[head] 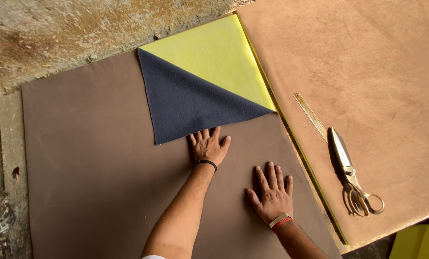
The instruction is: The person sprays adhesive onto a yellow foam sheet using a spray gun, then places and smooths a brown fabric layer over it. Later, the person lays a large black fabric sheet over the foam, smooths it, and trims the excess with scissors.
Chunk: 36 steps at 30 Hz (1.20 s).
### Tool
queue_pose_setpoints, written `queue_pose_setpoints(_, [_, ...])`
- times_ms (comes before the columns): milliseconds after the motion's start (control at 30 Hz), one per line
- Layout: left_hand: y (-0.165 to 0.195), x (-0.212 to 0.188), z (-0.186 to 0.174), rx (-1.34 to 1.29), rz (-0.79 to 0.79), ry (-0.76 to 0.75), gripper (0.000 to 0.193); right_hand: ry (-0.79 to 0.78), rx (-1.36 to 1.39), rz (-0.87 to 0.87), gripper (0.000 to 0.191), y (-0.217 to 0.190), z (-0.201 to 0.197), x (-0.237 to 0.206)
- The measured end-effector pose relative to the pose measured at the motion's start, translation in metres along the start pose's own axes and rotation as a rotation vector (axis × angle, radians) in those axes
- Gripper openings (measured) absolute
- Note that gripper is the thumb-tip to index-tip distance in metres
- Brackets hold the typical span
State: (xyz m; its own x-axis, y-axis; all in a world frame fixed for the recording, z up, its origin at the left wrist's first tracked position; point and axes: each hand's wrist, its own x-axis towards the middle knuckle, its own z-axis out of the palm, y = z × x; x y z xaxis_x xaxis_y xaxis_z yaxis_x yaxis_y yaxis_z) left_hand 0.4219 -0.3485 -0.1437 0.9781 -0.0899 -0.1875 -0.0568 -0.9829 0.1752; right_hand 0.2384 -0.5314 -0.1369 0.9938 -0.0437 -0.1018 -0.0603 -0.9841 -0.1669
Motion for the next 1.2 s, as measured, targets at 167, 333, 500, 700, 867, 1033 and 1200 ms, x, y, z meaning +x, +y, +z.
queue_pose_setpoints(167, [0.019,0.091,0.025,-0.335,0.060,-0.271,0.066,0.140,-0.036,-0.054,0.078,-0.007,0.001,0.039])
queue_pose_setpoints(333, [0.048,0.145,0.039,-0.368,0.194,-0.193,0.078,0.182,-0.020,-0.080,0.079,-0.009,-0.004,0.050])
queue_pose_setpoints(500, [0.080,0.181,0.011,0.067,0.389,-0.081,0.089,0.162,0.021,-0.102,0.081,-0.014,-0.007,0.076])
queue_pose_setpoints(700, [0.110,0.229,-0.010,0.098,0.371,-0.214,0.088,0.179,0.040,-0.192,0.081,-0.030,-0.006,0.126])
queue_pose_setpoints(867, [0.078,0.219,-0.015,-0.331,0.516,-0.247,0.085,-0.013,-0.013,-0.198,0.082,-0.050,-0.014,0.194])
queue_pose_setpoints(1033, [-0.052,0.101,-0.023,-0.245,0.473,0.073,0.089,0.041,-0.103,-0.216,0.082,-0.075,-0.011,0.276])
queue_pose_setpoints(1200, [-0.145,0.127,-0.050,0.004,0.029,0.057,0.082,-0.025,-0.030,-0.258,0.081,-0.094,-0.015,0.330])
